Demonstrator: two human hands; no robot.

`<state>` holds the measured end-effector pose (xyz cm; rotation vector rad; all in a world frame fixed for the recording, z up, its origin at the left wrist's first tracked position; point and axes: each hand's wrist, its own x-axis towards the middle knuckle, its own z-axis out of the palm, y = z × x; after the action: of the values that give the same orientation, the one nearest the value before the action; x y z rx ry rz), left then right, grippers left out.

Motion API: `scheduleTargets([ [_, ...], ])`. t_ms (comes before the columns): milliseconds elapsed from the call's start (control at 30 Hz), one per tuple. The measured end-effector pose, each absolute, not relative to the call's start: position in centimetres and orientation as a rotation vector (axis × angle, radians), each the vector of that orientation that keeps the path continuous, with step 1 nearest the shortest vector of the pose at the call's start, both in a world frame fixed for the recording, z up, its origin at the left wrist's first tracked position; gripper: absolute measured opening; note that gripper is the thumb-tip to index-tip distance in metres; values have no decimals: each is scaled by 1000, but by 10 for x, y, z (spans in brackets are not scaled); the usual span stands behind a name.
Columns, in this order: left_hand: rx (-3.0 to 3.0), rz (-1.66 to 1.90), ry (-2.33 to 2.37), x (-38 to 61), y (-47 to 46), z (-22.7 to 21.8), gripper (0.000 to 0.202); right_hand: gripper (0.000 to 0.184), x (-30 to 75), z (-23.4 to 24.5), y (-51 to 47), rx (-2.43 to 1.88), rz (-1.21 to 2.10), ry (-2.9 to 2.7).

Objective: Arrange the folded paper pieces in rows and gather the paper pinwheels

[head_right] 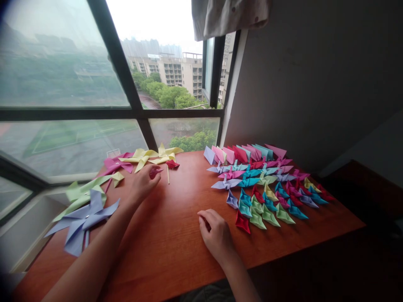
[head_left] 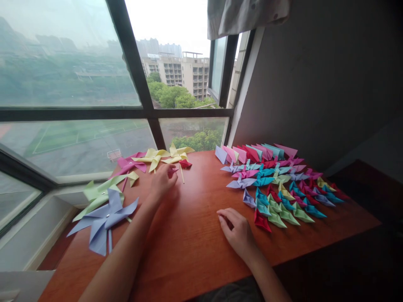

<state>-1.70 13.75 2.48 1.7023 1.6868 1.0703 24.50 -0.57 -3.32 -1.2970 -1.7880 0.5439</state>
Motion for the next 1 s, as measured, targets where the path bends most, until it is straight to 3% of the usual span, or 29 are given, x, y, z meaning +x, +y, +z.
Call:
scheduleTargets([
  [167, 1369, 1132, 1343, 14, 108, 21, 32, 21, 245, -35, -5, -1300, 524, -1791],
  [400, 613, 951, 945, 53, 71, 10, 28, 21, 246, -34, -5, -1293, 473, -1774],
  [1000, 779, 928, 757, 63, 53, 13, 33, 19, 203, -13, 4, -1222, 426, -1552],
])
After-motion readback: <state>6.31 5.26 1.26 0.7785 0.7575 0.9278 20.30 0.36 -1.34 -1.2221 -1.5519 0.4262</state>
